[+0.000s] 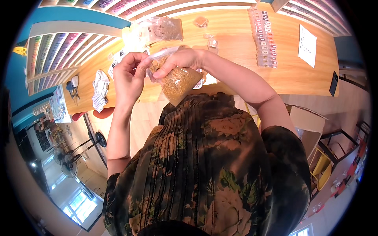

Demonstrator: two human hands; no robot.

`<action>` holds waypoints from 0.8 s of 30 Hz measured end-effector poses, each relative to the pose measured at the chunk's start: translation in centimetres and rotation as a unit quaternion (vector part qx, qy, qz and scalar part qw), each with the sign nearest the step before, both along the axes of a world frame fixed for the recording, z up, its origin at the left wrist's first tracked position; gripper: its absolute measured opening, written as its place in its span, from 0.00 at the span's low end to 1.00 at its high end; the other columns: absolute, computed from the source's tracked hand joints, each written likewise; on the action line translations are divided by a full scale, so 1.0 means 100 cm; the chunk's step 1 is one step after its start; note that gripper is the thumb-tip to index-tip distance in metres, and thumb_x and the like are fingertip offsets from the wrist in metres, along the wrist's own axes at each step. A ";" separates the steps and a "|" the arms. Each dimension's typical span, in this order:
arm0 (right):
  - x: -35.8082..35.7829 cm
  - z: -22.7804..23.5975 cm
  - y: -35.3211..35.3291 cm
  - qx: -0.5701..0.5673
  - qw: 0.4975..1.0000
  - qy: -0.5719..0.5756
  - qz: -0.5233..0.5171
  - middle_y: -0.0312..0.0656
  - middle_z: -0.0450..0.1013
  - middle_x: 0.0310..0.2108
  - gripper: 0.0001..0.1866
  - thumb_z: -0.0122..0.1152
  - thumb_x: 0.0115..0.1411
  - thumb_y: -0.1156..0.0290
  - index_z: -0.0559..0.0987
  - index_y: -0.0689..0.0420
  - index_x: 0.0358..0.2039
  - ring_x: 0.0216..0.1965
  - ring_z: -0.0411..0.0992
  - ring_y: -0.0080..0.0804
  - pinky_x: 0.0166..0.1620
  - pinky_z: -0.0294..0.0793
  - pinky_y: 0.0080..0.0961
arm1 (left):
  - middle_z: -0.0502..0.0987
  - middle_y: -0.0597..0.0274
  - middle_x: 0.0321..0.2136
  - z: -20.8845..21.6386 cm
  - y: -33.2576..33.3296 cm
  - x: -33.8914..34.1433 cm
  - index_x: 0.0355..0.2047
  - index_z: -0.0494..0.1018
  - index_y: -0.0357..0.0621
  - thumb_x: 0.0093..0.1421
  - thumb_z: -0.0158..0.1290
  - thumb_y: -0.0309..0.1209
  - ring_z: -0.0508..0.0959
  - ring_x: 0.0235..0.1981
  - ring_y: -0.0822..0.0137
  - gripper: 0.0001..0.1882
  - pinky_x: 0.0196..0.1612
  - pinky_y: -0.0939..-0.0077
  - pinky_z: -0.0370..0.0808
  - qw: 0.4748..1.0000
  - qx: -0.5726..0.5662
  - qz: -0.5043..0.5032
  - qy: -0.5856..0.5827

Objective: The person stands at a wooden counter and repeatedly scoops granular material from a pink basket into small clear plastic bags. They seal each bag and place it on the counter. The person handles multiple bags and the basket throughout the sequence.

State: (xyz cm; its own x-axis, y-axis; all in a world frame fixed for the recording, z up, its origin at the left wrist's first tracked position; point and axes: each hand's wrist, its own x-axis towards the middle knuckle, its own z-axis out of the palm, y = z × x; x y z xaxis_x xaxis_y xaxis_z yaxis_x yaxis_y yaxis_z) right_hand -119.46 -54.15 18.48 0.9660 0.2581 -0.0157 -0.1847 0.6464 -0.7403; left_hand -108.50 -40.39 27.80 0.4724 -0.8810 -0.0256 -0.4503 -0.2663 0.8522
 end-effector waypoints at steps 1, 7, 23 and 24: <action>0.000 0.001 0.001 0.005 1.000 0.011 0.005 0.39 0.75 0.34 0.12 0.64 0.59 0.73 0.76 0.61 0.42 0.36 0.76 0.24 0.39 0.77 0.23 | 0.78 0.61 0.24 -0.001 0.001 0.001 0.33 0.75 0.33 0.61 0.56 0.21 0.77 0.24 0.75 0.03 0.28 0.81 0.73 1.000 0.004 -0.001 0.008; 0.002 -0.013 0.002 0.049 0.998 0.030 0.022 0.38 0.76 0.36 0.10 0.62 0.61 0.72 0.77 0.61 0.42 0.36 0.76 0.22 0.39 0.77 0.22 | 0.76 0.64 0.26 0.005 -0.001 -0.002 0.35 0.75 0.35 0.62 0.57 0.23 0.74 0.23 0.75 0.04 0.28 0.80 0.71 0.993 -0.022 -0.057 -0.101; -0.008 0.034 -0.026 -0.193 0.881 -0.144 -0.407 0.37 0.77 0.36 0.05 0.60 0.63 0.74 0.81 0.61 0.35 0.38 0.74 0.22 0.45 0.73 0.22 | 0.74 0.75 0.23 0.024 -0.004 0.004 0.32 0.76 0.40 0.64 0.57 0.31 0.64 0.19 0.86 0.07 0.21 0.89 0.57 0.983 -0.050 -0.011 0.176; -0.005 0.037 -0.025 -0.190 0.879 -0.147 -0.411 0.37 0.77 0.35 0.05 0.60 0.63 0.74 0.80 0.61 0.34 0.37 0.74 0.21 0.44 0.73 0.22 | 0.74 0.76 0.23 0.026 -0.004 0.007 0.32 0.76 0.40 0.64 0.57 0.30 0.65 0.19 0.86 0.07 0.21 0.89 0.58 0.981 -0.047 -0.013 0.186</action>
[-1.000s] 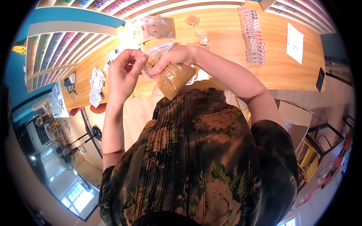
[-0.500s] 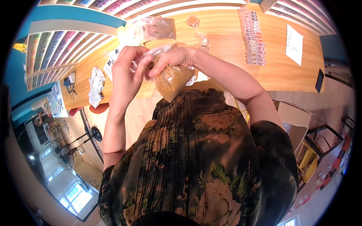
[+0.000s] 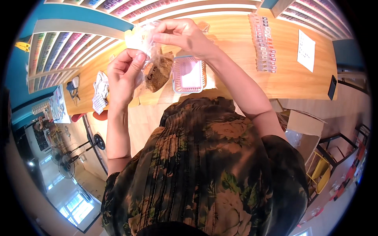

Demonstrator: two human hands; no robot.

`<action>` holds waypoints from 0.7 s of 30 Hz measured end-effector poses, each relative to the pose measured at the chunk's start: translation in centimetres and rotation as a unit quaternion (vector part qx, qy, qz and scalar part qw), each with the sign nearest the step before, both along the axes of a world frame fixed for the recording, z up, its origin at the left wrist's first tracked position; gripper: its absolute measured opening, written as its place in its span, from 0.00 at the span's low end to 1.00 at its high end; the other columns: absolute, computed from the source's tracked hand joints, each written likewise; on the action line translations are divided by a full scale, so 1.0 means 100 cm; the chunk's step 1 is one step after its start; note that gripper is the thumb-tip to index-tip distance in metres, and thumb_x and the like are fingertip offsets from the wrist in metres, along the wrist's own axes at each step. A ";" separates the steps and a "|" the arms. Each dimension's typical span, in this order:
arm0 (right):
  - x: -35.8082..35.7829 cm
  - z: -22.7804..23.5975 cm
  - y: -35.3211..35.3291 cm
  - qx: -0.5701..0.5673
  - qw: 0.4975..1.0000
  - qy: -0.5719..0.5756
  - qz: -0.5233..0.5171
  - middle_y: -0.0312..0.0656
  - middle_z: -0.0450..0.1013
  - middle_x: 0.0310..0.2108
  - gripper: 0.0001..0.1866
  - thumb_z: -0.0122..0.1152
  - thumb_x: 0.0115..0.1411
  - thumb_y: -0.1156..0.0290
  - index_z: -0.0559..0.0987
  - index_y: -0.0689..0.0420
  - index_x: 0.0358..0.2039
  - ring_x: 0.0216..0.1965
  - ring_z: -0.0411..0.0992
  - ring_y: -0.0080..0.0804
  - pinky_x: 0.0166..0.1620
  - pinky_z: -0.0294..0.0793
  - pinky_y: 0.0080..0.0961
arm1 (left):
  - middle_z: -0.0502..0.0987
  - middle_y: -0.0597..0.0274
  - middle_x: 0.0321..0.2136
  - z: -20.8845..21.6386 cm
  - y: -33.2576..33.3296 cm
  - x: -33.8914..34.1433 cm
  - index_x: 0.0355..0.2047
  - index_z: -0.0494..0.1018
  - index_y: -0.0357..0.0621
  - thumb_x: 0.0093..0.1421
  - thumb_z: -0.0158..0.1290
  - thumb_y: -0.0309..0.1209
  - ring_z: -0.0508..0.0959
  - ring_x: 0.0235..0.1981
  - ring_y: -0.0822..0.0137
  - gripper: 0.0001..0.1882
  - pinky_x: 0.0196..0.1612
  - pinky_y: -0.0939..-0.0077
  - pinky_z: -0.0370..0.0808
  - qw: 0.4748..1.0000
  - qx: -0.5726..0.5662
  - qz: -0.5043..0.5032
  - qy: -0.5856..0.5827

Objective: The person stands at a wooden counter and repeatedly scoops granular material from a pink basket into small clear plastic bags. They seal each bag and place it on the counter. The person handles multiple bags and the basket throughout the sequence.

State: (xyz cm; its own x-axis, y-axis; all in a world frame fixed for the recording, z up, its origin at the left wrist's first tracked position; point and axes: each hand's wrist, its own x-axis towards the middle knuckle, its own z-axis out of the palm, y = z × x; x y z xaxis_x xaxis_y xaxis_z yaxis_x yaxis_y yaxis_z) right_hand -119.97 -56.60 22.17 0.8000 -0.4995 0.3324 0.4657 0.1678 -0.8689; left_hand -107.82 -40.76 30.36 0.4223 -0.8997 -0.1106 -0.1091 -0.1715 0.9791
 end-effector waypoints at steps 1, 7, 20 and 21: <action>0.003 0.002 0.001 0.001 1.000 -0.005 -0.003 0.36 0.77 0.34 0.05 0.60 0.63 0.74 0.80 0.61 0.32 0.37 0.73 0.20 0.43 0.73 0.22 | 0.74 0.76 0.23 0.001 0.000 0.001 0.32 0.75 0.40 0.64 0.57 0.30 0.66 0.20 0.86 0.06 0.22 0.89 0.59 1.000 0.003 -0.004 0.010; 0.005 0.016 0.021 -0.190 0.978 -0.007 -0.088 0.37 0.76 0.30 0.04 0.63 0.58 0.75 0.79 0.60 0.29 0.35 0.74 0.23 0.40 0.74 0.21 | 0.73 0.73 0.23 -0.009 0.006 0.001 0.32 0.74 0.38 0.64 0.56 0.26 0.68 0.22 0.83 0.05 0.25 0.87 0.64 0.978 -0.036 -0.039 -0.199; -0.040 0.009 0.048 0.039 0.977 0.012 -0.209 0.43 0.75 0.29 0.05 0.62 0.58 0.76 0.77 0.64 0.27 0.33 0.72 0.28 0.55 0.71 0.39 | 0.71 0.62 0.21 -0.026 0.015 -0.027 0.29 0.74 0.37 0.57 0.60 0.25 0.68 0.19 0.73 0.05 0.23 0.77 0.66 0.976 -0.072 -0.045 -0.199; -0.041 0.009 0.048 0.045 0.977 0.018 -0.207 0.43 0.75 0.29 0.05 0.62 0.58 0.76 0.77 0.64 0.27 0.33 0.72 0.29 0.55 0.71 0.40 | 0.72 0.62 0.21 -0.027 0.017 -0.025 0.29 0.74 0.37 0.57 0.60 0.25 0.69 0.20 0.73 0.05 0.24 0.77 0.66 0.978 -0.074 -0.045 -0.190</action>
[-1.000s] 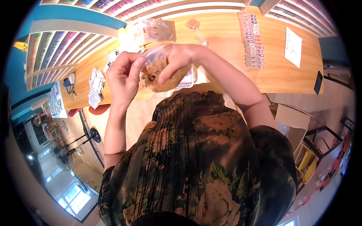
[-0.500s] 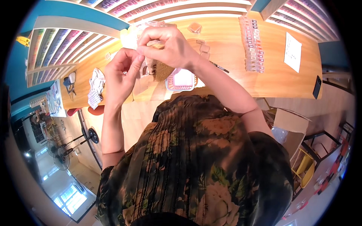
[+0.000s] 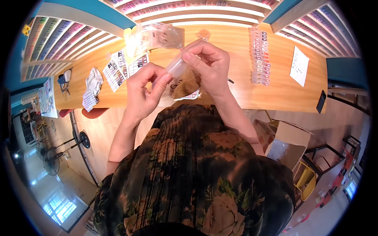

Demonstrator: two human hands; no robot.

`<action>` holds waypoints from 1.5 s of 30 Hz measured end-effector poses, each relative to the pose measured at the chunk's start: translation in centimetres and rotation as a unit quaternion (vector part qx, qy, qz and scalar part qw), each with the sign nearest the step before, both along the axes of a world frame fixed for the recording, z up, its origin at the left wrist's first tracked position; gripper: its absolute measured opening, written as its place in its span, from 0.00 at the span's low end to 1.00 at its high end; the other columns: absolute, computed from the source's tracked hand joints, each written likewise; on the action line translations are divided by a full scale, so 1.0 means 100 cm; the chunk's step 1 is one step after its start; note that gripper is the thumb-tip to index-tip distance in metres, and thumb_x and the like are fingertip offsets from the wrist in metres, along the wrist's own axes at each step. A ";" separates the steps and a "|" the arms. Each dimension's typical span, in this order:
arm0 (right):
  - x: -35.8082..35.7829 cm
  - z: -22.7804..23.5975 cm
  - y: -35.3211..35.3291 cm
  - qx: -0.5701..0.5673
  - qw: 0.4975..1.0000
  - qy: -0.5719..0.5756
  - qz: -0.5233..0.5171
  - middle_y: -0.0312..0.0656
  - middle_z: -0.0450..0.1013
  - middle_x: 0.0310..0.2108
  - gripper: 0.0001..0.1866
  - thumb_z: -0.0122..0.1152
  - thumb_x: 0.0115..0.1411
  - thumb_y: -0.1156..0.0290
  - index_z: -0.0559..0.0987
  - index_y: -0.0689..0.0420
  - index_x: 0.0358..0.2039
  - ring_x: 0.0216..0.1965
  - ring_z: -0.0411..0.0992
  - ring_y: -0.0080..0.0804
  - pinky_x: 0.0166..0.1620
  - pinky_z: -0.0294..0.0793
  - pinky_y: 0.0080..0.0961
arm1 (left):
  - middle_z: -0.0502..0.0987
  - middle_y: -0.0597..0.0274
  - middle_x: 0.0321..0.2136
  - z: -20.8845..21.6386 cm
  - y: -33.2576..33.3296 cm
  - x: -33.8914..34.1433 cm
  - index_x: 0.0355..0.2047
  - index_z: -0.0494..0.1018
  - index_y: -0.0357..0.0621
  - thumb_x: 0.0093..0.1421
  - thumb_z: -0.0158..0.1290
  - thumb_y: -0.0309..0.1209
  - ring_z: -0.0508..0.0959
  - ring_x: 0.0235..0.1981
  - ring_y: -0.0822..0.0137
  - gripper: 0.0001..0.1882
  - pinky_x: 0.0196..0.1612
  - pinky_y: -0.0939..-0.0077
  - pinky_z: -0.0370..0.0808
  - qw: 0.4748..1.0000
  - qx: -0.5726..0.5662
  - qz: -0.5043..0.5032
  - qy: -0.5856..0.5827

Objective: The person stands at a wooden counter and repeatedly scoops granular material from a pink basket into small clear plastic bags. They seal each bag and place it on the counter. The person handles multiple bags and the basket throughout the sequence.

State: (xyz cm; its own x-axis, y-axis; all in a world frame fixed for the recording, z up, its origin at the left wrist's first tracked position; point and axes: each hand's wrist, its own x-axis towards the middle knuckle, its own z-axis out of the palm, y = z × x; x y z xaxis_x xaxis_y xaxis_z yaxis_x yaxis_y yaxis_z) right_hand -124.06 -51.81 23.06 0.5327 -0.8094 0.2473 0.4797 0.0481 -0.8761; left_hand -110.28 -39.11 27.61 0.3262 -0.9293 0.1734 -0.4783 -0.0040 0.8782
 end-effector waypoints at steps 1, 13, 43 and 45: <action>-0.001 0.000 -0.001 0.008 1.000 0.004 0.002 0.43 0.75 0.29 0.05 0.62 0.58 0.76 0.78 0.64 0.27 0.33 0.72 0.29 0.56 0.71 0.40 | 0.73 0.61 0.21 -0.001 0.002 0.002 0.29 0.74 0.37 0.57 0.60 0.24 0.69 0.20 0.73 0.05 0.24 0.77 0.66 1.000 -0.001 -0.001 0.009; 0.009 -0.016 -0.021 0.081 0.995 -0.041 -0.030 0.40 0.77 0.32 0.04 0.59 0.60 0.76 0.79 0.63 0.31 0.35 0.74 0.28 0.46 0.72 0.28 | 0.75 0.69 0.21 -0.006 0.025 0.029 0.29 0.76 0.36 0.60 0.59 0.24 0.70 0.23 0.81 0.04 0.28 0.83 0.68 0.988 0.044 0.007 0.144; 0.114 -0.039 0.049 0.147 0.963 0.129 0.183 0.40 0.78 0.38 0.14 0.67 0.58 0.71 0.80 0.62 0.44 0.37 0.76 0.23 0.40 0.78 0.23 | 0.80 0.66 0.32 -0.093 0.066 0.068 0.45 0.77 0.34 0.65 0.56 0.30 0.74 0.32 0.80 0.12 0.38 0.81 0.73 0.930 -0.047 0.173 0.320; 0.117 -0.038 0.051 0.161 0.966 0.116 0.167 0.39 0.79 0.36 0.12 0.67 0.58 0.74 0.81 0.63 0.42 0.35 0.76 0.22 0.38 0.78 0.22 | 0.80 0.65 0.32 -0.096 0.065 0.069 0.44 0.77 0.35 0.65 0.56 0.30 0.74 0.33 0.79 0.12 0.38 0.80 0.73 0.941 -0.049 0.184 0.281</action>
